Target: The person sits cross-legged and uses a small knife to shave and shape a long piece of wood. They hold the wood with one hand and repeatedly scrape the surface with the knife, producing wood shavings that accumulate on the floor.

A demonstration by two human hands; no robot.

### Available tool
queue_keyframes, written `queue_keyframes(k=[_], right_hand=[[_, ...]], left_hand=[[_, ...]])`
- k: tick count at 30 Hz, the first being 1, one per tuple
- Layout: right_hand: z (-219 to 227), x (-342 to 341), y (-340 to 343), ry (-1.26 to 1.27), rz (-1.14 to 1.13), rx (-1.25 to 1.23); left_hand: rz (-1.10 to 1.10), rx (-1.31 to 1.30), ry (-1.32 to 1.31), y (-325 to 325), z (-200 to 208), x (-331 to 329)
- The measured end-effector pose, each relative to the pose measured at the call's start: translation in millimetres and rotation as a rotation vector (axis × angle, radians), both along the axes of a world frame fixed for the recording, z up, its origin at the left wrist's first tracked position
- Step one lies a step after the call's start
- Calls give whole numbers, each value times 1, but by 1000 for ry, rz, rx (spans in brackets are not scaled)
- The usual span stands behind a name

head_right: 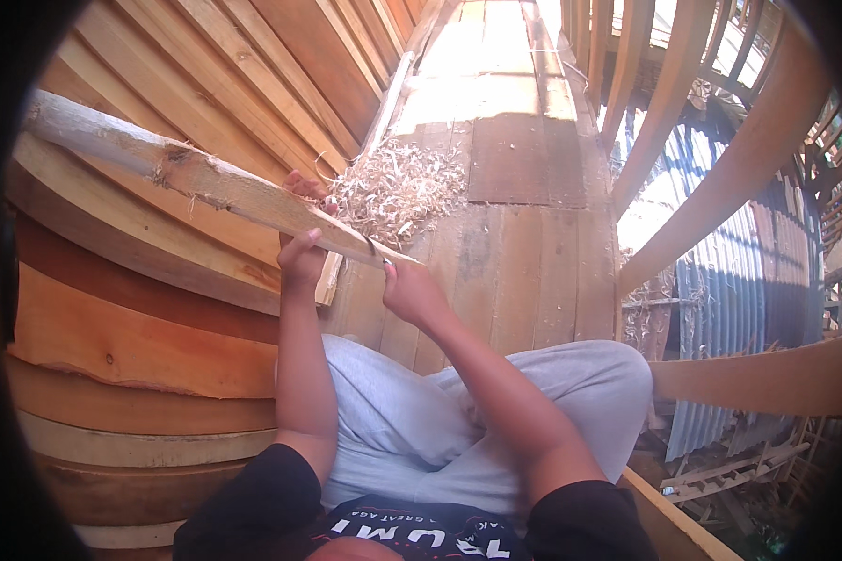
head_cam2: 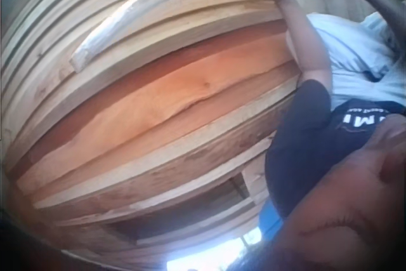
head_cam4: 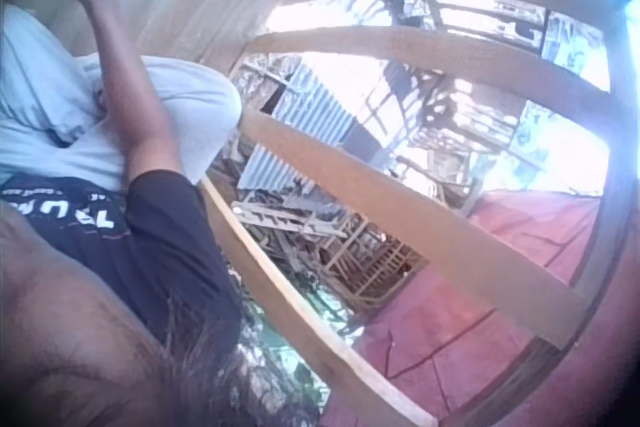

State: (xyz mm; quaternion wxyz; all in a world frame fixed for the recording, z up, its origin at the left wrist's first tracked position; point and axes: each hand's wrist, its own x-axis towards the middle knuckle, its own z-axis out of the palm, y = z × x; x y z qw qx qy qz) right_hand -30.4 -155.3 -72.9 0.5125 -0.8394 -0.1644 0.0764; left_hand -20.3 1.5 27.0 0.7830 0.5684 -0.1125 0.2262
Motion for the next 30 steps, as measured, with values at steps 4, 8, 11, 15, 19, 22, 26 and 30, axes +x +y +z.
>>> queue_keyframes(k=[4,8,11,15,19,22,26,30], right_hand=[[-4,7,-7,77,31,-87],[-14,12,-6,117,39,-115],[-21,15,-6,150,50,-58],[-27,15,-6,221,20,-2],[-26,21,-13,351,83,-88],[-19,20,-15,513,83,-63],[-22,21,-17,523,64,-42],[-21,23,-16,532,95,-65]], left_hand=[[77,-86,-147,7,19,-5],[25,-258,-5,22,18,-3],[36,-217,-22,17,17,-2],[42,-145,-34,6,20,-2],[26,-119,-47,4,20,-2],[3,-117,-27,5,21,-4],[-36,96,-70,3,24,-1],[-34,149,-191,9,11,3]])
